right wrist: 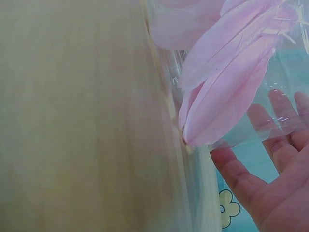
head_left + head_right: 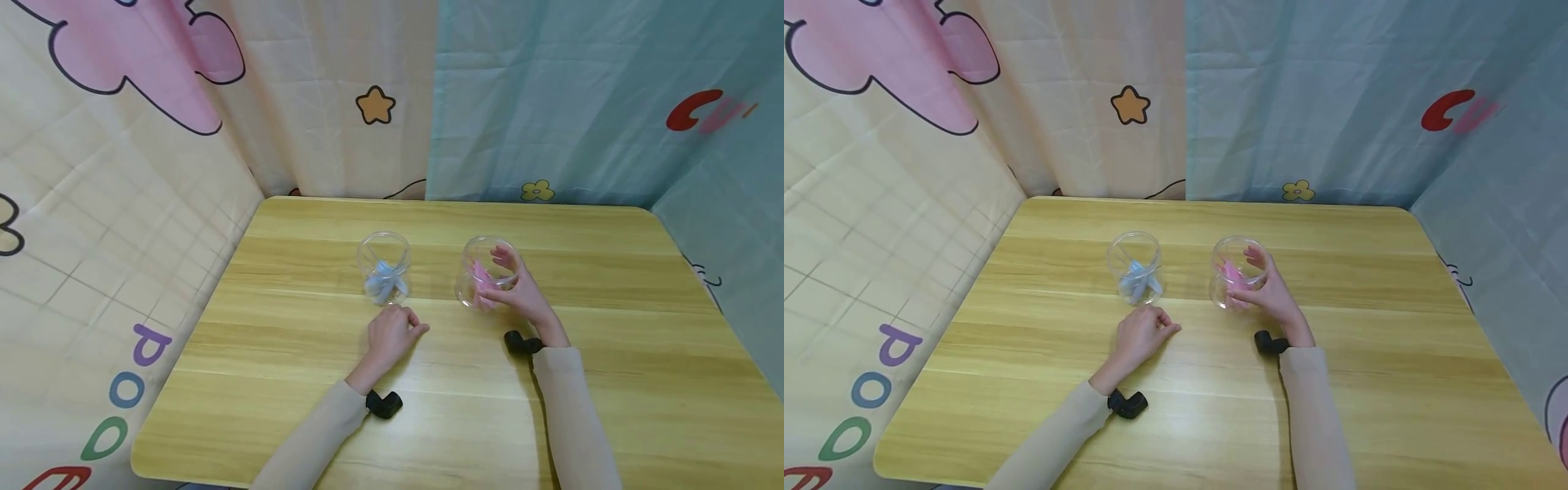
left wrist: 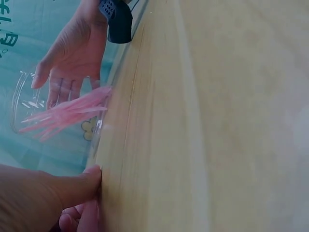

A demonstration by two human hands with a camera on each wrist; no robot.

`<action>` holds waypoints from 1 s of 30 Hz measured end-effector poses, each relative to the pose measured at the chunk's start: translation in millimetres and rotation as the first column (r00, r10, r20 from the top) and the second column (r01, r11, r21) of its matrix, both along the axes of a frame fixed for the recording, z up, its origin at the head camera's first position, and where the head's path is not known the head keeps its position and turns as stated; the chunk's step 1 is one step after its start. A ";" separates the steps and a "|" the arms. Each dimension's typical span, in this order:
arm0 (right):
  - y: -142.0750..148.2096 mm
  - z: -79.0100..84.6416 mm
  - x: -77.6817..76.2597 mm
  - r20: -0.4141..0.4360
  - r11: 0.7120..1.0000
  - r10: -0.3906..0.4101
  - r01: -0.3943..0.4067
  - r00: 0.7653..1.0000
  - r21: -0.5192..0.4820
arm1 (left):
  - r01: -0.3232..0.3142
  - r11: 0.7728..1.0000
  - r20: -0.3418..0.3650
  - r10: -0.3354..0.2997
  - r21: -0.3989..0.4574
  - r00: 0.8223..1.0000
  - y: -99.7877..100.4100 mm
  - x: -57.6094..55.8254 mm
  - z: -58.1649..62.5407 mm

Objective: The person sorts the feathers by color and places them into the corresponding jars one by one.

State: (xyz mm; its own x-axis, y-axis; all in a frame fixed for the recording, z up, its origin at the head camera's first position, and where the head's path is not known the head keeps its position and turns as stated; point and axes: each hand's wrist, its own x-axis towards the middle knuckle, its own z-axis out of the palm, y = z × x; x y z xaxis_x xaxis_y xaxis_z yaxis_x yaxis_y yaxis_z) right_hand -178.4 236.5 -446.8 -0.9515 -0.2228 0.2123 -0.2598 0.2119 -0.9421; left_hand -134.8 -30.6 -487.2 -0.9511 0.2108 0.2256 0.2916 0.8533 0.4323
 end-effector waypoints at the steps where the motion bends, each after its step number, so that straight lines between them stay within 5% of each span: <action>1: 0.2 0.3 0.0 0.001 1.000 0.000 0.000 1.000 0.000 | 0.013 1.000 -0.012 -0.013 -0.015 1.000 0.4 0.1 0.8; 7: 1.1 1.9 -0.3 0.005 1.000 -0.002 0.002 1.000 -0.003 | 0.097 0.983 -0.088 -0.111 -0.156 0.990 2.4 -1.3 1.7; 12: 1.4 1.6 -0.7 -0.003 1.000 -0.004 0.004 1.000 -0.006 | 0.136 0.973 -0.068 -0.151 -0.185 0.986 2.4 -2.7 0.2; 18: 0.7 1.3 -1.7 -0.010 1.000 0.013 -0.013 1.000 -0.023 | 0.205 0.979 0.025 -0.205 0.005 0.978 -0.6 -8.1 1.8; 21: 1.0 2.0 -2.7 -0.013 1.000 0.012 -0.013 1.000 -0.028 | 0.245 0.953 0.025 -0.254 0.180 0.967 1.0 -13.4 10.3; 23: 1.4 2.2 -2.9 -0.013 1.000 0.010 -0.011 1.000 -0.028 | 0.275 0.909 0.015 -0.294 0.312 0.956 4.8 -18.8 18.4; 25: 1.8 1.9 -2.8 -0.013 0.999 0.010 -0.010 1.000 -0.031 | 0.298 0.834 0.014 -0.343 0.465 0.939 11.0 -25.5 27.4; 30: 1.1 -0.1 -1.0 -0.009 0.999 0.020 -0.020 1.000 -0.048 | 0.243 0.540 0.024 -0.440 0.806 0.898 34.3 -42.4 57.2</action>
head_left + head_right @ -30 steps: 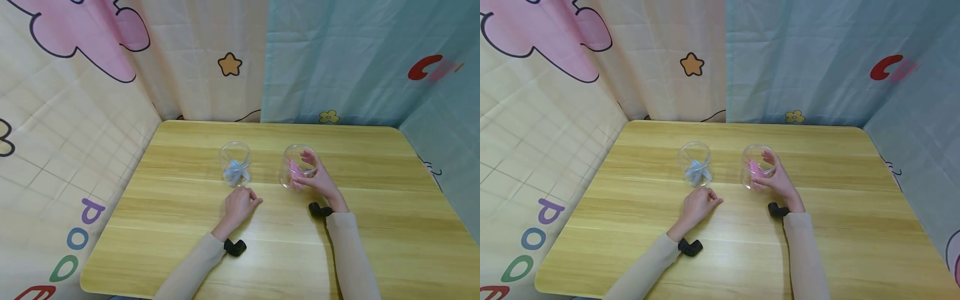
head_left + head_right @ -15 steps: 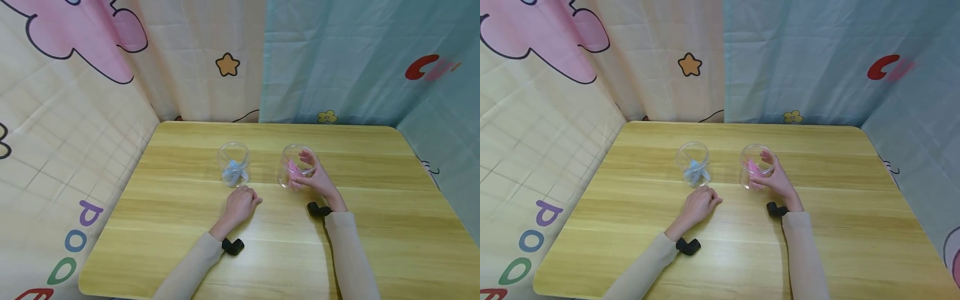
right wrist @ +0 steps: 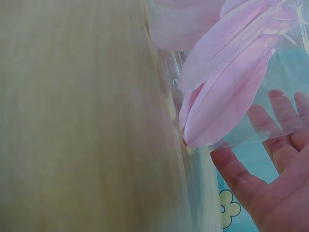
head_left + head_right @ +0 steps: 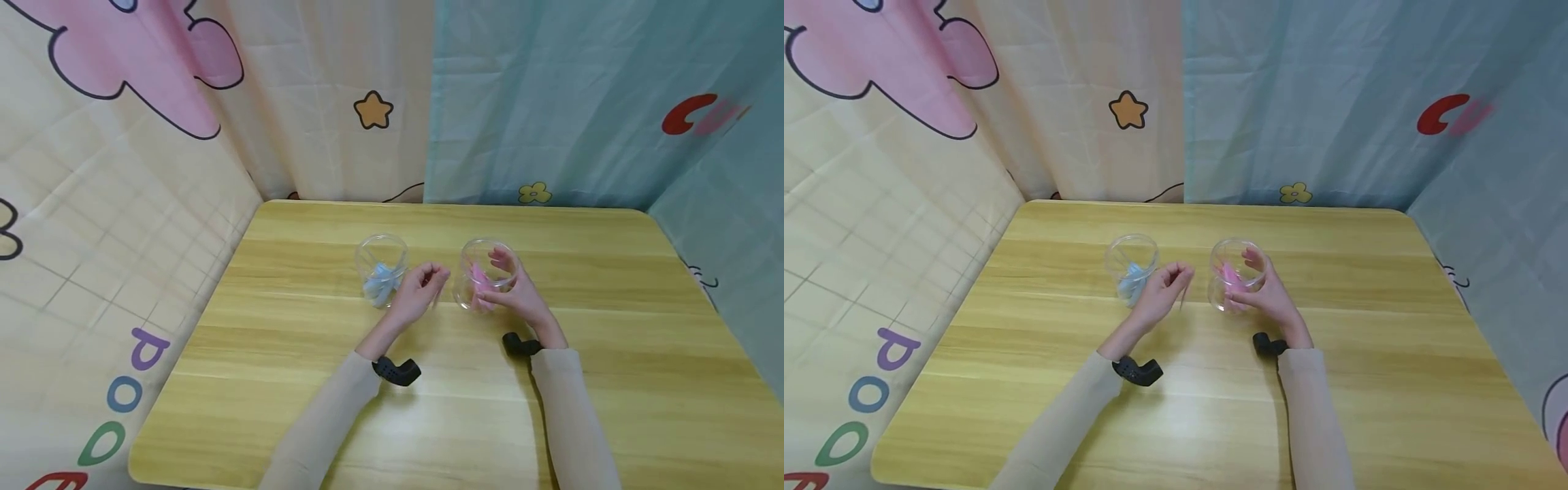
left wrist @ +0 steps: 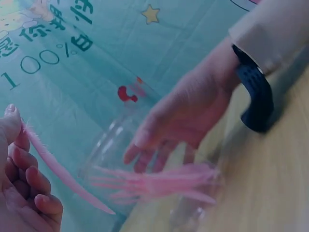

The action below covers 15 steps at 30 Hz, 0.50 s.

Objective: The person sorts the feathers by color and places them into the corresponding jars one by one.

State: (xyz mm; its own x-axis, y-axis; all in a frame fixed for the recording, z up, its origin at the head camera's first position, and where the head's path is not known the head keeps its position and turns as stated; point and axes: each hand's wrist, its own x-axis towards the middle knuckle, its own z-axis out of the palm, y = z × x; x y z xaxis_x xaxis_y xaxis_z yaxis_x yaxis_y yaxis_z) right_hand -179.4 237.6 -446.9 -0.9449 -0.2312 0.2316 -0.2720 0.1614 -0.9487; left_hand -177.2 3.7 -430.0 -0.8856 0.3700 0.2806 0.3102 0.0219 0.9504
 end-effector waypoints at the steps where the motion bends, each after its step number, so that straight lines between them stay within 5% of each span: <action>1: 0.3 -0.1 0.5 0.004 1.000 -0.001 0.001 1.000 0.003 | 0.007 0.998 0.025 -0.008 0.061 1.000 6.3 -3.5 6.6; 6: 2.7 -5.3 -1.0 0.003 1.000 -0.005 0.005 1.000 0.015 | -0.018 0.973 -0.002 0.019 0.229 1.000 41.6 -21.9 35.3; 11: 0.5 -1.1 1.8 0.024 1.000 -0.009 0.008 1.000 0.023 | -0.070 0.947 -0.046 0.089 0.314 0.995 65.0 -23.2 61.9; 15: -0.6 2.0 2.9 0.030 0.999 -0.015 0.014 0.999 0.044 | -0.111 0.933 -0.081 0.148 0.343 0.986 79.7 -30.4 56.1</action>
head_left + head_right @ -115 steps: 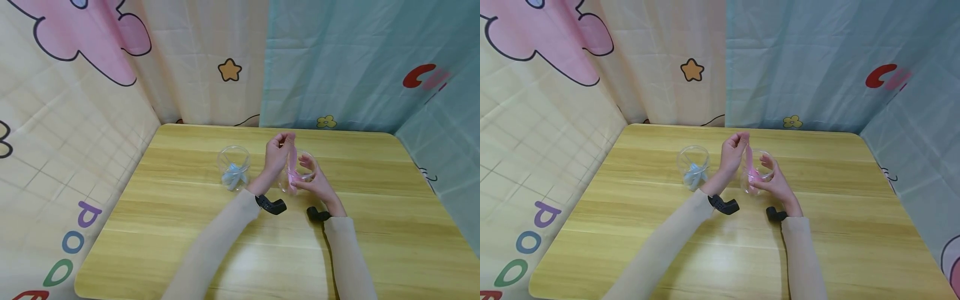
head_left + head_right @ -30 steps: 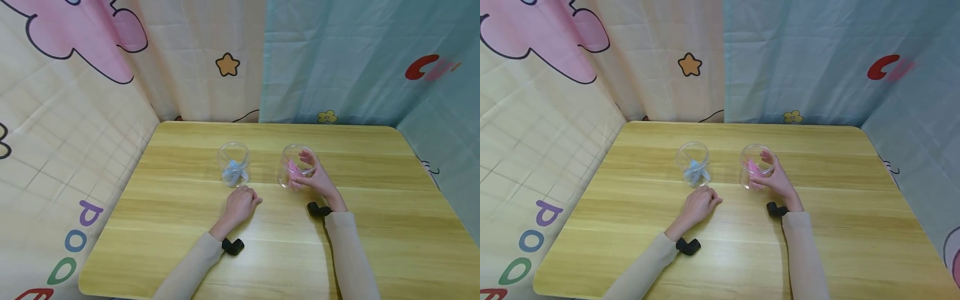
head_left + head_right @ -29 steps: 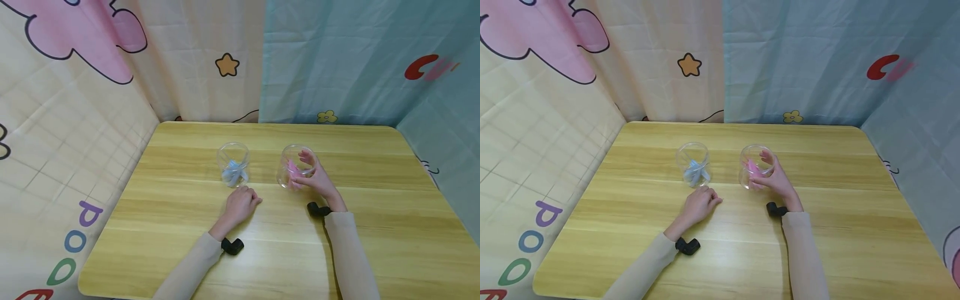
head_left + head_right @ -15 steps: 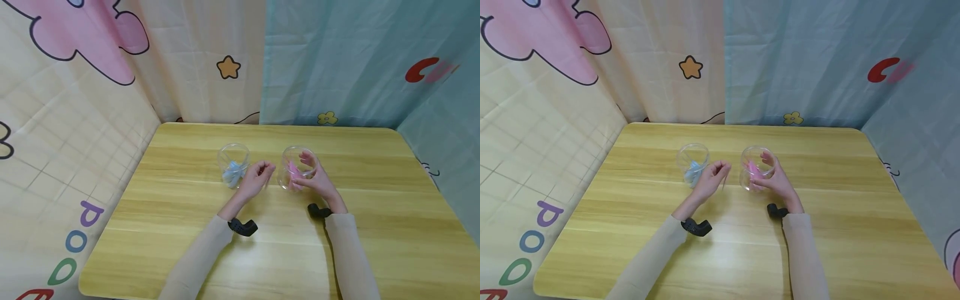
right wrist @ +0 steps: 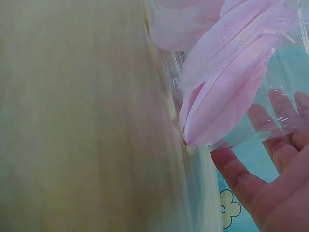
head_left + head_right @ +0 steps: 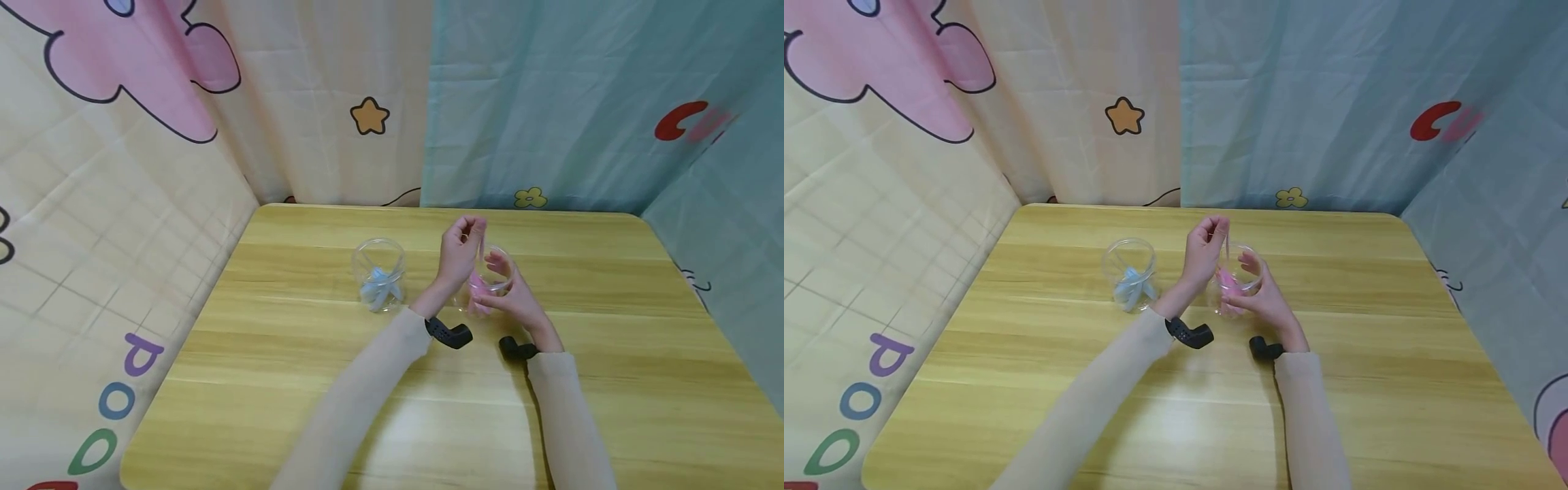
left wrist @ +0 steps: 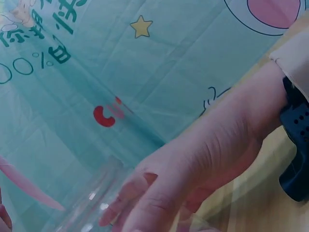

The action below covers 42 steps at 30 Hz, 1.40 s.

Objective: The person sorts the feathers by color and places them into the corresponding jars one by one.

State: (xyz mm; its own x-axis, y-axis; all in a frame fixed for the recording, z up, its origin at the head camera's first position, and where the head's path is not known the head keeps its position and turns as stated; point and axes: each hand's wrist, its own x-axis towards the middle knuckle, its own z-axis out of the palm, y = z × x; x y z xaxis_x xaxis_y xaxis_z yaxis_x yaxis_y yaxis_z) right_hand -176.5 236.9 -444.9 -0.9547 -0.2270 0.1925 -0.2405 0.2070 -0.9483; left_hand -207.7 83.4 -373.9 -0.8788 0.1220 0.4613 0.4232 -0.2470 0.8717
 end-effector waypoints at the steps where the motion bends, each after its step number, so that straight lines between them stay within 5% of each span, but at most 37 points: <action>1: -0.5 0.4 -0.1 -0.002 1.000 0.000 0.000 1.000 0.004 | -0.024 1.000 -0.012 0.024 -0.005 1.000 2.8 -3.0 -5.4; 6: -1.4 1.7 -0.8 -0.014 1.000 0.004 -0.003 1.000 0.011 | -0.149 0.985 -0.052 0.145 -0.083 0.988 7.4 -11.9 -31.8; 11: -0.5 2.8 -0.7 -0.020 1.000 -0.001 0.001 1.000 0.020 | -0.207 0.970 -0.052 0.202 -0.131 0.978 1.0 -10.0 -43.8; 19: 1.3 3.8 0.5 -0.013 1.000 -0.010 0.010 1.000 0.019 | -0.259 0.957 -0.052 0.254 -0.131 0.966 -13.7 1.6 -47.3; 23: 3.0 2.7 0.3 -0.028 1.000 -0.007 0.007 1.000 0.021 | -0.274 0.951 -0.101 0.261 -0.146 0.960 -26.5 19.5 -37.8; 27: 5.5 1.4 -1.2 -0.037 1.000 0.001 0.000 0.999 0.022 | -0.268 0.945 -0.170 0.237 -0.188 0.956 -40.6 36.3 -29.4; 34: 11.9 -0.8 -1.6 -0.035 1.000 0.011 -0.011 0.999 0.008 | -0.224 0.928 -0.297 0.132 -0.299 0.946 -59.3 28.5 -61.4; 42: 16.1 -9.3 -3.1 -0.033 0.999 0.020 -0.021 0.999 -0.042 | -0.167 0.911 -0.399 0.004 -0.376 0.917 -86.1 38.0 -56.0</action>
State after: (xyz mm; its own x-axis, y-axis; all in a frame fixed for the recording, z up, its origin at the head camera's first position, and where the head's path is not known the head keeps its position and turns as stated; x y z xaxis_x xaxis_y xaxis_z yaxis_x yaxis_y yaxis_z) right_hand -179.6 253.0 -454.1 -0.9429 -0.2375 0.2336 -0.2755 0.1614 -0.9477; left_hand -169.6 -2.7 -429.9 -0.6593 0.2979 0.6904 0.7451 0.1354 0.6531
